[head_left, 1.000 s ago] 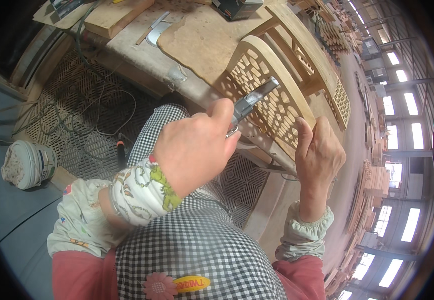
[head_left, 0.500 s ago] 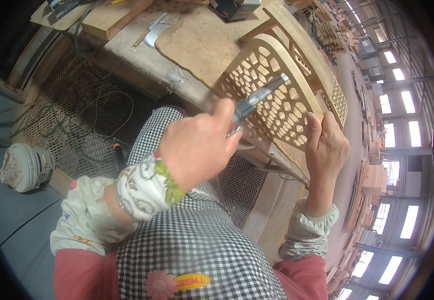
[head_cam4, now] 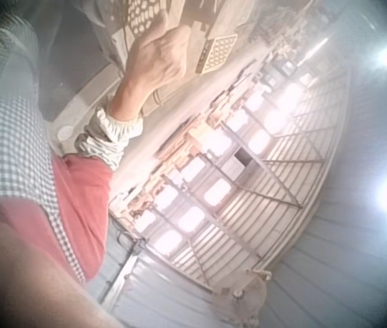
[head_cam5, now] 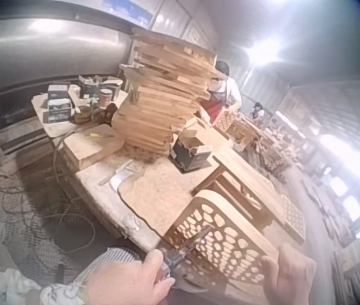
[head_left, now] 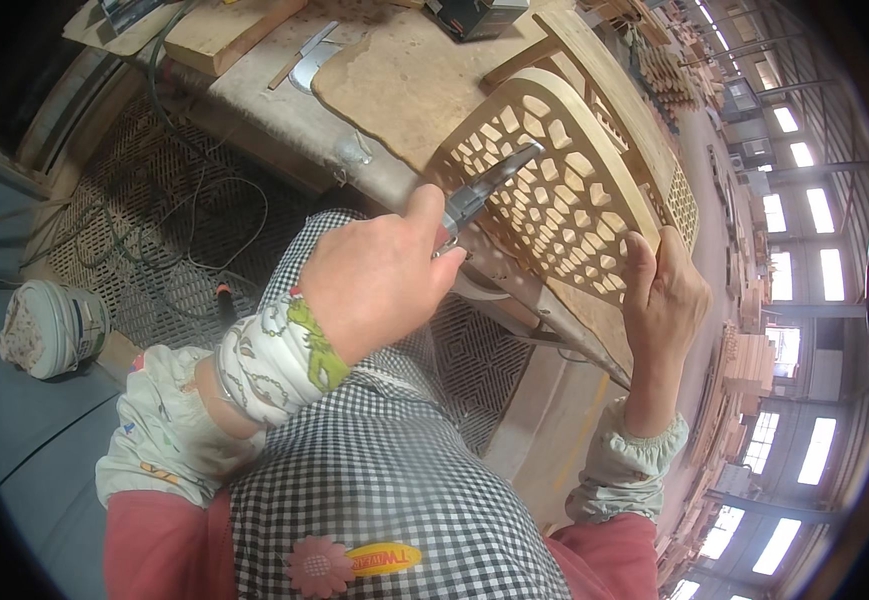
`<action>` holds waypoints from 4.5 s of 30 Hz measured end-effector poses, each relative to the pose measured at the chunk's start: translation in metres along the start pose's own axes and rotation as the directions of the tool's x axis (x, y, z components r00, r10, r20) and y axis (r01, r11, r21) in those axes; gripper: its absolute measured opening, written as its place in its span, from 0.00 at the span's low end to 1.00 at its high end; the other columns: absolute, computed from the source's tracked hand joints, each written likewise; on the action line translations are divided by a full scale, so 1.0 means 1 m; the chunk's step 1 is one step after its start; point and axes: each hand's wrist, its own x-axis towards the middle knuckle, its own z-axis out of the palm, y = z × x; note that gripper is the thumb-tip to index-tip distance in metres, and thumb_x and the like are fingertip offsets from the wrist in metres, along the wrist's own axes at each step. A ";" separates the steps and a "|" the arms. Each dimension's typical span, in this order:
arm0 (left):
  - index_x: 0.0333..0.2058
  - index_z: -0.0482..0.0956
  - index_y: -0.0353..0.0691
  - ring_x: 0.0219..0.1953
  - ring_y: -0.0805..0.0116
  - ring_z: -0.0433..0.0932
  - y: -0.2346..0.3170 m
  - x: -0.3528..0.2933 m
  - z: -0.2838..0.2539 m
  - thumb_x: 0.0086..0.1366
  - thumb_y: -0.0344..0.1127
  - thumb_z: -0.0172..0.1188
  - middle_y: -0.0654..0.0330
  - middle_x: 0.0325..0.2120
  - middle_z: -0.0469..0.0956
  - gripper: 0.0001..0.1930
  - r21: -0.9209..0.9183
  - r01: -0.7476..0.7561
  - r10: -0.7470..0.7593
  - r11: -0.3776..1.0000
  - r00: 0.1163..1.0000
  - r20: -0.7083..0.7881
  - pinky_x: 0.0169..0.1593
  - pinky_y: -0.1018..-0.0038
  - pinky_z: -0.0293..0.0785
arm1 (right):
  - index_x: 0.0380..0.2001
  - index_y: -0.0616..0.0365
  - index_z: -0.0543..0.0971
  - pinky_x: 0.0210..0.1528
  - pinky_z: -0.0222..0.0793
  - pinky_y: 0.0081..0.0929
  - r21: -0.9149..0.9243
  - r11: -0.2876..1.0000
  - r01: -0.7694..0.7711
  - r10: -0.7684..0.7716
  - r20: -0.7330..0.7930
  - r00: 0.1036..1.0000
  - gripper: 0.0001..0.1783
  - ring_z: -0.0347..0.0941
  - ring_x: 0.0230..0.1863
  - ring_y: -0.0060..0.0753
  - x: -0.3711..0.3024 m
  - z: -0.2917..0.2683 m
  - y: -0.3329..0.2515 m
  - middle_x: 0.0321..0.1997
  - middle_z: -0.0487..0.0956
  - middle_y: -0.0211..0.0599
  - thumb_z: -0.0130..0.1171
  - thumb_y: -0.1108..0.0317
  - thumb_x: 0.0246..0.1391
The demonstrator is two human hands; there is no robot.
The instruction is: The person sands the inner edges of a decorative wooden lattice panel using a small power sander, holding the panel at different angles to reach the cutouts.
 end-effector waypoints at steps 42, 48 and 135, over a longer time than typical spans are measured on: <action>0.43 0.69 0.34 0.27 0.45 0.83 -0.018 -0.052 -0.036 0.72 0.46 0.64 0.49 0.25 0.81 0.19 -0.339 0.165 -0.111 0.926 0.979 0.171 0.32 0.55 0.75 | 0.26 0.58 0.73 0.27 0.65 0.41 0.188 0.982 0.029 -0.030 0.003 1.000 0.26 0.74 0.22 0.52 0.016 -0.009 -0.012 0.21 0.75 0.44 0.60 0.48 0.71; 0.48 0.72 0.36 0.18 0.78 0.73 -0.035 -0.057 -0.063 0.74 0.43 0.61 0.64 0.22 0.76 0.16 -0.600 0.286 -0.226 0.747 0.958 0.176 0.23 0.75 0.68 | 0.27 0.58 0.72 0.27 0.66 0.41 0.155 0.986 0.062 -0.068 0.036 0.997 0.26 0.74 0.23 0.53 0.036 0.000 -0.037 0.21 0.74 0.45 0.58 0.49 0.72; 0.45 0.71 0.33 0.36 0.39 0.85 -0.066 -0.013 -0.029 0.74 0.52 0.58 0.41 0.33 0.84 0.23 -0.466 0.266 -0.270 0.844 0.961 0.058 0.39 0.54 0.79 | 0.28 0.59 0.72 0.27 0.61 0.39 0.187 0.978 0.092 -0.092 -0.011 0.996 0.24 0.64 0.21 0.50 0.042 -0.004 -0.041 0.20 0.66 0.45 0.66 0.52 0.66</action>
